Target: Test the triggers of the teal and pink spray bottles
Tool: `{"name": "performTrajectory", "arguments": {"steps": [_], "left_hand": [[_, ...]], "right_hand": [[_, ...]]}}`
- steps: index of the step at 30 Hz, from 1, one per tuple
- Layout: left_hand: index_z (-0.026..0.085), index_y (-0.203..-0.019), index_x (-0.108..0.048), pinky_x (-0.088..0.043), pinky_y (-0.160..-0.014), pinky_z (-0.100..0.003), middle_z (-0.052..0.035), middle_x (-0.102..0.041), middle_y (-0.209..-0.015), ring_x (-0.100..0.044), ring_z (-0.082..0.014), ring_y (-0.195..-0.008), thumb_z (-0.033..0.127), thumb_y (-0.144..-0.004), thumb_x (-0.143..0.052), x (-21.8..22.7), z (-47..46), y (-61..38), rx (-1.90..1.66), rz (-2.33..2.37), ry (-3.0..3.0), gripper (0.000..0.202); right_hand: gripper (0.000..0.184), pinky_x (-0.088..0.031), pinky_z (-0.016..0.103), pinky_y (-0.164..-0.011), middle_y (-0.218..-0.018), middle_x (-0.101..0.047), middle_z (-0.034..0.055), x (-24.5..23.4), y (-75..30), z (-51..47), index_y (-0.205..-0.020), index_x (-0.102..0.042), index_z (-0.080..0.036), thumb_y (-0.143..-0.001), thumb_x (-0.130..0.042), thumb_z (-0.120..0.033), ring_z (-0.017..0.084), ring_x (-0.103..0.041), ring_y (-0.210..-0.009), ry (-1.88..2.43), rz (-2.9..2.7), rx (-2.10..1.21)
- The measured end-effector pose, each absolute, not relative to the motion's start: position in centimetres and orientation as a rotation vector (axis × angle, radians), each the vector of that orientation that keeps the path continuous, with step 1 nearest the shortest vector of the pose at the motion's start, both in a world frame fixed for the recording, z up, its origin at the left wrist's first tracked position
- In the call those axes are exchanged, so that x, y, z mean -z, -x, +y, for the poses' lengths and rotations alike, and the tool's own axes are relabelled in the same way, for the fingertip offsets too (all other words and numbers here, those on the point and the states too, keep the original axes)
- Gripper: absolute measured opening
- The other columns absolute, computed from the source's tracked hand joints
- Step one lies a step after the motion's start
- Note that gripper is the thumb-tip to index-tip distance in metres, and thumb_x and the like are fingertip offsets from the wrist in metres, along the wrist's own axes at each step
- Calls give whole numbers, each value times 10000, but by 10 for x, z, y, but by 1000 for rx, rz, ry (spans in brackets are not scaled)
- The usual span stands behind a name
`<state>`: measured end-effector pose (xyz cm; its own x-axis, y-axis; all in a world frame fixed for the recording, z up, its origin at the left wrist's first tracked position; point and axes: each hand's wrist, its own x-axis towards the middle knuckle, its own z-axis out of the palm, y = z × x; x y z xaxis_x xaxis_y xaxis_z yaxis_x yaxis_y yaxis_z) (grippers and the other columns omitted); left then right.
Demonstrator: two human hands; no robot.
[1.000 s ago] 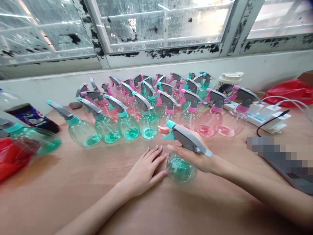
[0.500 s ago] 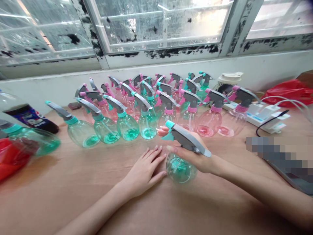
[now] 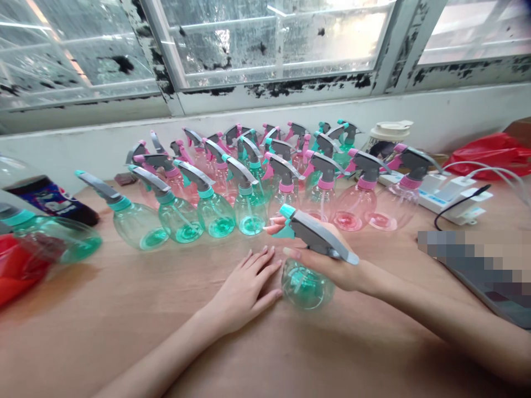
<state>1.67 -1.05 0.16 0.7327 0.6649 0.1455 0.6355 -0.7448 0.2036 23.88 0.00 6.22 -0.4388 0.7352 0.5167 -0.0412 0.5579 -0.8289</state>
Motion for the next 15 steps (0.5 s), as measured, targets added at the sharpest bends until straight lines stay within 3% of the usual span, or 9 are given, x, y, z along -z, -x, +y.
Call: {"name": "performTrajectory", "arguments": {"steps": [5,11,15], "left_hand": [[183,-1383,-504,-249,-1168,-540,-137,-448,-1497,-355,-314,-1413,419,-1006,-517,-2,-10,-17,-305,1046,-2791,445],[190,-1404,-487,-259,-1164,-541,-130,-416,-1521,-317,-312,-1433,440,-1012,-497,-2,-10,-16,-292,1049,-2793,465],[187,-1406,-488,-254,-1167,-541,-130,-414,-1524,-322,-306,-1432,446,-1013,-491,-2,-10,-16,-288,1053,-2806,471]], "right_hand": [[264,-544,358,-828,-1078,-658,51,-68,-241,-3,-1143,-610,-225,-880,-612,-225,140,-629,-742,618,-1818,-1085],[140,-539,273,-717,-991,-653,32,-67,-241,-4,-1001,-589,-209,-869,-635,-215,147,-638,-824,628,-1756,-1182],[85,-484,213,-613,-844,-605,-17,-68,-241,-3,-905,-565,-206,-863,-637,-189,92,-563,-675,641,-1789,-1092]]}}
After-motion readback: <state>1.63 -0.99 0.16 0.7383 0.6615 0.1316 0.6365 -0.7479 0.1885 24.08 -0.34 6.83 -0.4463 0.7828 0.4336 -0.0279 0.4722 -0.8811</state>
